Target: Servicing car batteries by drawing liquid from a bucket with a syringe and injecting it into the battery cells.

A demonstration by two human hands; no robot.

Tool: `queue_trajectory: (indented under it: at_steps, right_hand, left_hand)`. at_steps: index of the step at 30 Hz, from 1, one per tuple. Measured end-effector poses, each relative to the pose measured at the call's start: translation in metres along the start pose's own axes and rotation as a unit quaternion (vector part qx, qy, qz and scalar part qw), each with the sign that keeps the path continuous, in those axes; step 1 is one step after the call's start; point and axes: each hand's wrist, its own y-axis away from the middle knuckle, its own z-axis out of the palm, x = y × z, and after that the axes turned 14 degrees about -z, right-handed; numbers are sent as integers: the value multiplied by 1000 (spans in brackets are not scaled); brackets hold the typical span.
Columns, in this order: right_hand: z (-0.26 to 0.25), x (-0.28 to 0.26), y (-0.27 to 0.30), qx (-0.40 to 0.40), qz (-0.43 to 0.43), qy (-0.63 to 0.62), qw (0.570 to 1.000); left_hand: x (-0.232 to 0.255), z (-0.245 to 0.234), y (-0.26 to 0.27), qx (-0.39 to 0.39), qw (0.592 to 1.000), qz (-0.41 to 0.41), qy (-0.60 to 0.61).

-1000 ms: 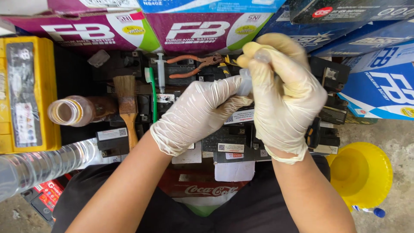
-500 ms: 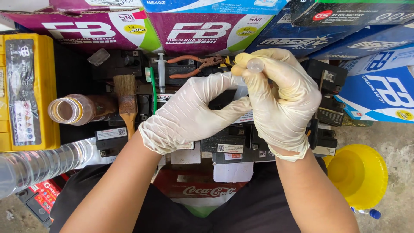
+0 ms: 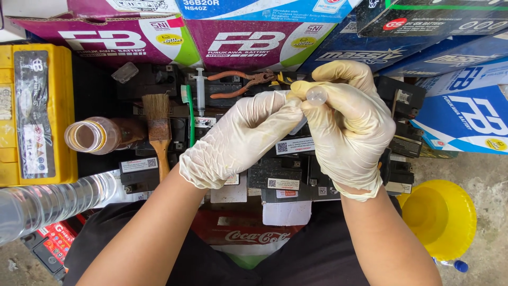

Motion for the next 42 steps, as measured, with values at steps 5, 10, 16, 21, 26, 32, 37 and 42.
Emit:
queue_trajectory:
  at_steps: [5, 10, 16, 21, 26, 32, 37, 42]
  right_hand:
    - [-3, -5, -2, -26, 14, -2, 1000]
    - [-9, -3, -8, -64, 12, -26, 998]
    - [-13, -8, -13, -95, 2, -43, 995]
    - [-11, -15, -18, -72, -28, -28, 997]
    - [-4, -21, -19, -49, -40, 16, 998]
    - [-4, -24, -22, -40, -31, 46, 998]
    - [-8, -25, -28, -38, -40, 44, 998]
    - [-11, -28, -33, -31, -39, 40, 998]
  left_hand:
    - [-3, 2, -1, -38, 999, -11, 5]
    - [6, 10, -2, -56, 997, 18, -41]
    - [-2, 11, -8, -42, 996, 30, -74]
    - [-9, 13, -13, -50, 992, 51, -104]
    - [-24, 15, -19, -24, 998, 56, -22]
    - [-34, 14, -21, -13, 998, 29, -48]
    - [-3, 22, -11, -31, 998, 32, -49]
    - [-8, 20, -10, -43, 998, 5, -38]
